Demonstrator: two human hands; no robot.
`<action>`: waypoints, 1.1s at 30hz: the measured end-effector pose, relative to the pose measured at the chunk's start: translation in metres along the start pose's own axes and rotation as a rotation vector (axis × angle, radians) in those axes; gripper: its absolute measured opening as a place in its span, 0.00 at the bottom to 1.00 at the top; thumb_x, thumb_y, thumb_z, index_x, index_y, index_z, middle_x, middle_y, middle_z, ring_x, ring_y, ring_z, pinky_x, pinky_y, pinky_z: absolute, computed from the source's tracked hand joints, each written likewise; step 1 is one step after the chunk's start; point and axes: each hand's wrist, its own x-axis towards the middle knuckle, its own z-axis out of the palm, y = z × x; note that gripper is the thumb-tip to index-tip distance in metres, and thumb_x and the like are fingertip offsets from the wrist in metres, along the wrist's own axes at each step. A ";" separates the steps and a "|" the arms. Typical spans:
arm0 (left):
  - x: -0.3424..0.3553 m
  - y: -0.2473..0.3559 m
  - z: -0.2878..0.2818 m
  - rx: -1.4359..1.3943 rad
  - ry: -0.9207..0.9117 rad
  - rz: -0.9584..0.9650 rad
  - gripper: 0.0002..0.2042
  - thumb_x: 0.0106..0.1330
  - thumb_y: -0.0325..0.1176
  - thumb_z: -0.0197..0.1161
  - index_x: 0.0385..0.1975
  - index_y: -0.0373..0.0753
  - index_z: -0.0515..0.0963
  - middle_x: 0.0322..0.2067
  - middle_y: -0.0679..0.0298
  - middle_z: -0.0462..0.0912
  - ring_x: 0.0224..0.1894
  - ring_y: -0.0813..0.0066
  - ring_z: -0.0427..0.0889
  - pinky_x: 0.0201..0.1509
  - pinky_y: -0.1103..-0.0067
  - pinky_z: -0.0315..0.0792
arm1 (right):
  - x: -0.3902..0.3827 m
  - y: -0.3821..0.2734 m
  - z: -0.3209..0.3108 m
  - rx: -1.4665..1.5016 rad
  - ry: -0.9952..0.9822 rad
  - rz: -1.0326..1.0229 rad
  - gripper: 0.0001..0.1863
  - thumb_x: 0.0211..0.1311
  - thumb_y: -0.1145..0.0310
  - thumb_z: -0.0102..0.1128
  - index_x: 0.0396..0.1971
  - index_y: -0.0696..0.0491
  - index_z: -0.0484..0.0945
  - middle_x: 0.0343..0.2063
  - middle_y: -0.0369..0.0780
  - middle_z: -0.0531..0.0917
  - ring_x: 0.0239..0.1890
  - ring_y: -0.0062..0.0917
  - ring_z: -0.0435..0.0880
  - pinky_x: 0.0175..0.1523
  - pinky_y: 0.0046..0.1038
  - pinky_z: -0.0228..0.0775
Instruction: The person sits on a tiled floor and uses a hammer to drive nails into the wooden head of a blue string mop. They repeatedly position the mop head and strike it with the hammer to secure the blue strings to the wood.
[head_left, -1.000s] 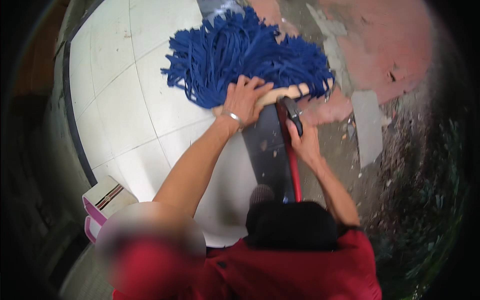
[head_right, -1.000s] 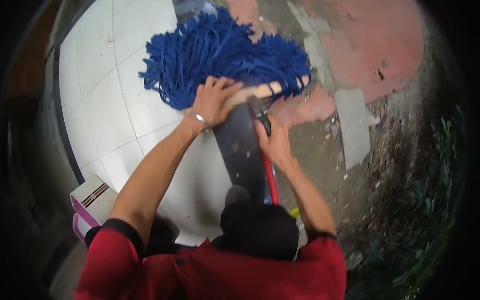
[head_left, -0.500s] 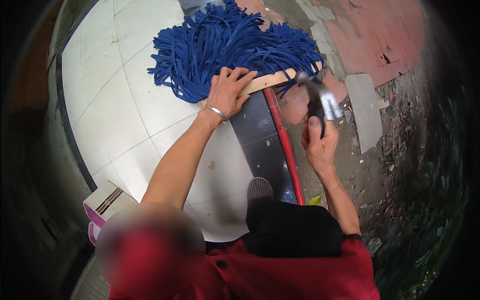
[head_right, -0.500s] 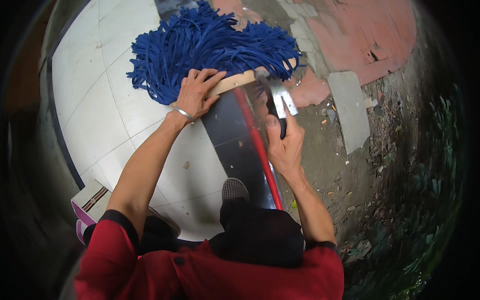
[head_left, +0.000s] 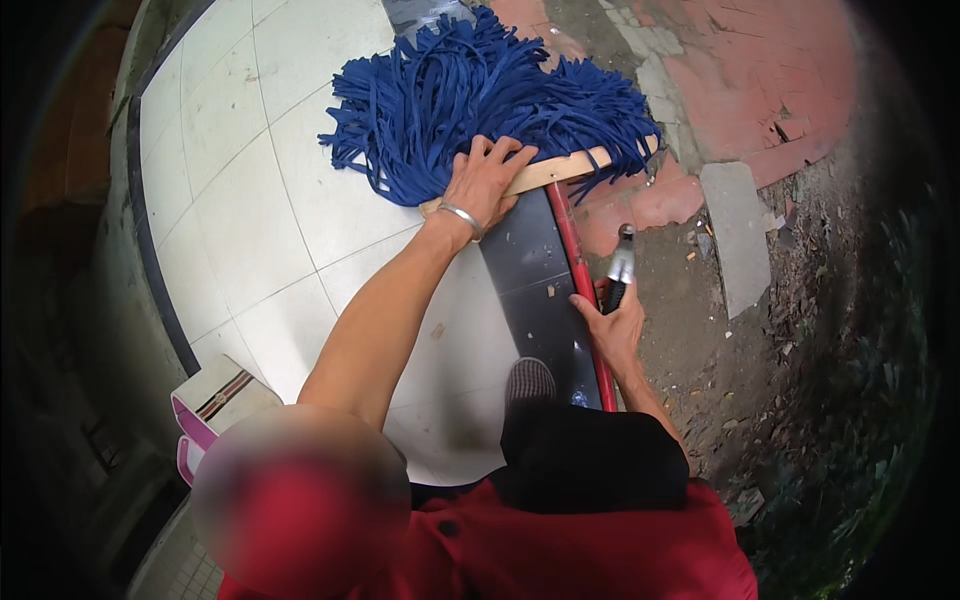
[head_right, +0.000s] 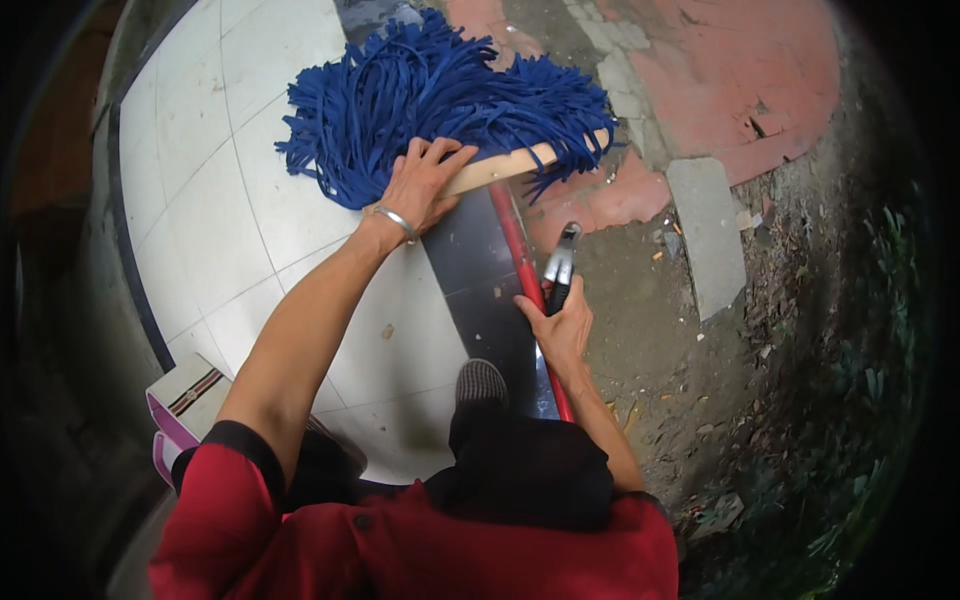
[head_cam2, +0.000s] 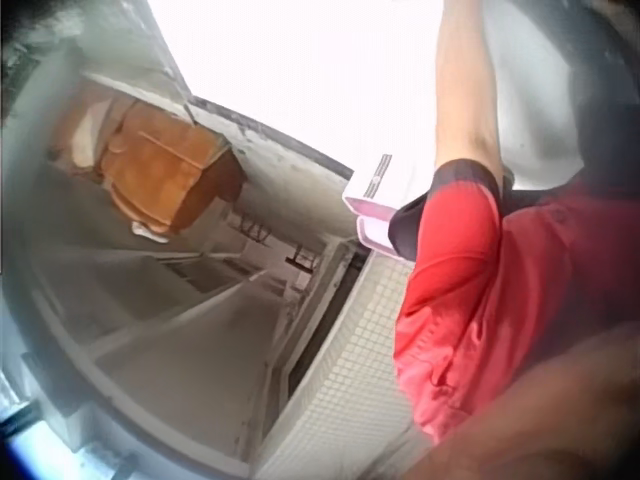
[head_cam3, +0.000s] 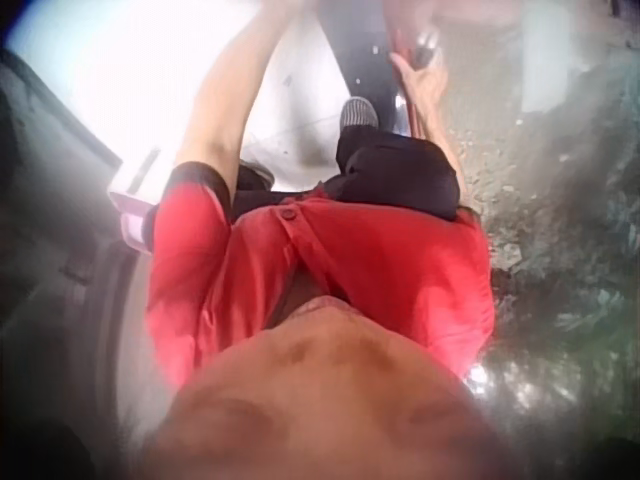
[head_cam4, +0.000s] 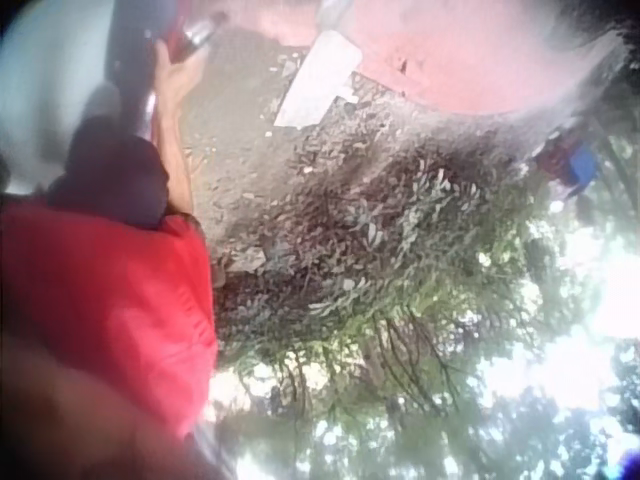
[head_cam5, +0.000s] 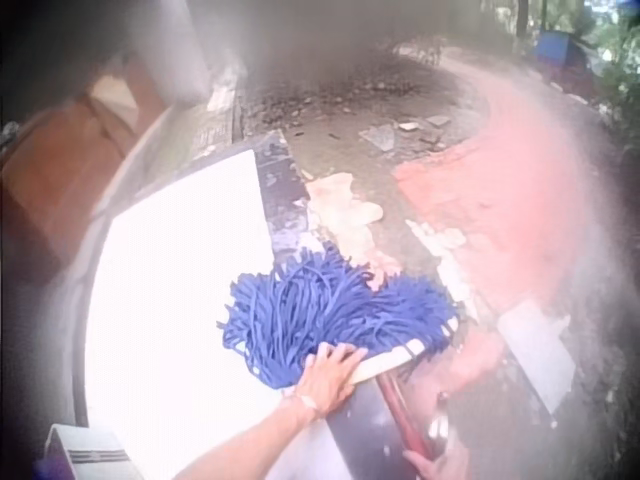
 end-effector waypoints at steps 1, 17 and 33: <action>0.000 0.002 -0.002 0.033 -0.032 0.001 0.34 0.51 0.29 0.73 0.63 0.45 0.71 0.55 0.63 0.72 0.54 0.58 0.69 0.53 0.65 0.68 | -0.005 0.004 0.001 -0.072 -0.028 -0.006 0.23 0.48 0.65 0.78 0.37 0.58 0.73 0.18 0.45 0.78 0.21 0.41 0.80 0.31 0.37 0.71; -0.033 -0.038 -0.003 -0.020 0.090 0.037 0.34 0.52 0.27 0.72 0.64 0.50 0.73 0.55 0.64 0.73 0.54 0.58 0.70 0.59 0.66 0.66 | -0.012 -0.034 0.011 0.015 -0.193 0.027 0.14 0.58 0.66 0.70 0.39 0.58 0.80 0.21 0.46 0.79 0.21 0.37 0.81 0.30 0.34 0.72; -0.021 -0.030 -0.010 -0.140 0.050 -0.084 0.32 0.49 0.26 0.73 0.59 0.49 0.79 0.50 0.66 0.75 0.52 0.62 0.69 0.59 0.69 0.64 | 0.084 -0.081 0.035 0.019 -0.315 -0.195 0.17 0.64 0.61 0.65 0.38 0.62 0.79 0.22 0.47 0.79 0.26 0.31 0.79 0.34 0.33 0.72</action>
